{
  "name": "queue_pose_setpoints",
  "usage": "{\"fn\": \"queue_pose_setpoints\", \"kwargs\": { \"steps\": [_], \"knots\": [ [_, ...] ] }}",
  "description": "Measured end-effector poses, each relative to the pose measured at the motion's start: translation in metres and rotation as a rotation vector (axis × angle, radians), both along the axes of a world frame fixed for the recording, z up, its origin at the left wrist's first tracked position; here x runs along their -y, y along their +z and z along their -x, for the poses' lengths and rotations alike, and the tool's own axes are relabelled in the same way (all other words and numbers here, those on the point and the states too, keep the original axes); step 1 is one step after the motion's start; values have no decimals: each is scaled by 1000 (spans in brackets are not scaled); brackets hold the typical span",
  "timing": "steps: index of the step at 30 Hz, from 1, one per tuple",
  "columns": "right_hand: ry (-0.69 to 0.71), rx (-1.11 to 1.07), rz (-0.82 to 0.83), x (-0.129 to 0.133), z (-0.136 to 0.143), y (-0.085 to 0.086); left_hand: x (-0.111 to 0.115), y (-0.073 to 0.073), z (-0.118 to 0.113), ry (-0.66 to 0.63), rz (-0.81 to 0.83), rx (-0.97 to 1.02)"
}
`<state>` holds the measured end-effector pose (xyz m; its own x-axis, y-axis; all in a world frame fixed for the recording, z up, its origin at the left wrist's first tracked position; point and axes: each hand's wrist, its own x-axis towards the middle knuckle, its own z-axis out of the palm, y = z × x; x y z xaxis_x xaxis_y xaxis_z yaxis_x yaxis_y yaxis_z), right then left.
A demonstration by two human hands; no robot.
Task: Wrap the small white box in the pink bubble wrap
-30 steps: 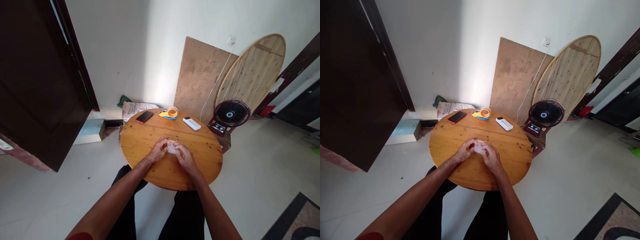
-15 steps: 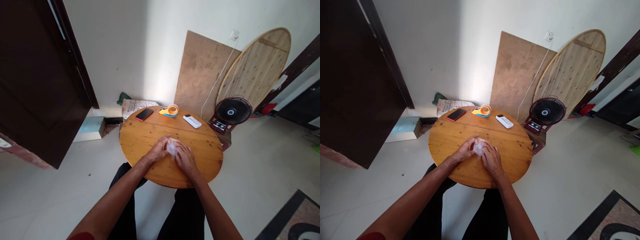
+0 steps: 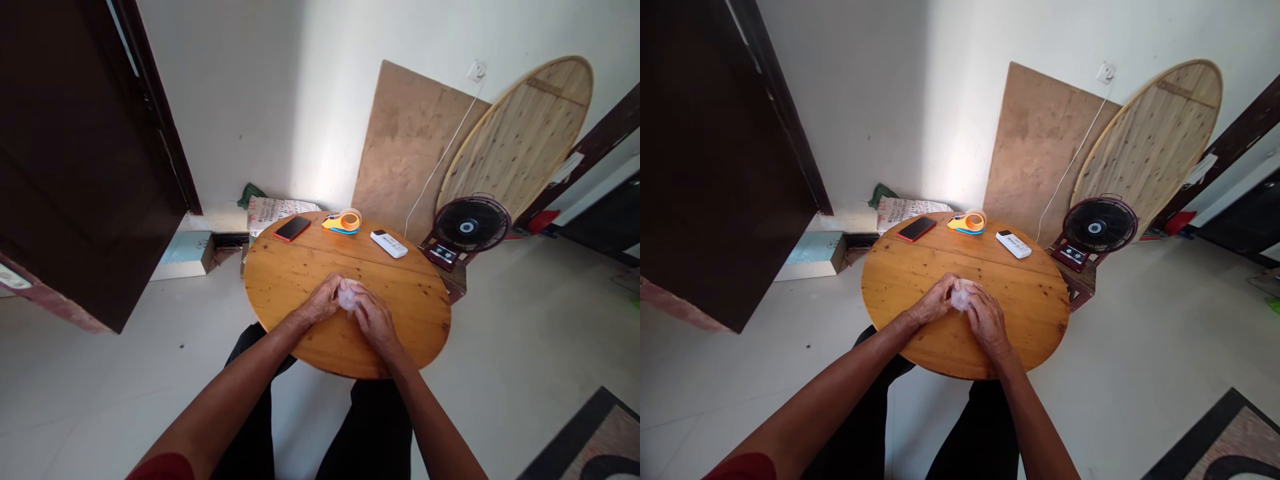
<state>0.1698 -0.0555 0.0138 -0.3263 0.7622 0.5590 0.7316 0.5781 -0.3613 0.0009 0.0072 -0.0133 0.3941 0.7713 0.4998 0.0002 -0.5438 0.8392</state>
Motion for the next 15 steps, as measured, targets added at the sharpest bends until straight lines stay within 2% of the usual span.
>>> {"fn": "queue_pose_setpoints", "kwargs": {
  "steps": [6,9,13,15],
  "knots": [
    [-62,-308,154,5,4,10,6,9,0,0,207,47],
    [-69,-481,284,5,6,16,5,9,-1,73,255,-19],
    [27,-670,450,3,9,17,5,14,-2,143,326,-35],
    [82,-705,553,1,10,14,7,19,0,206,305,-99]
  ]
}}
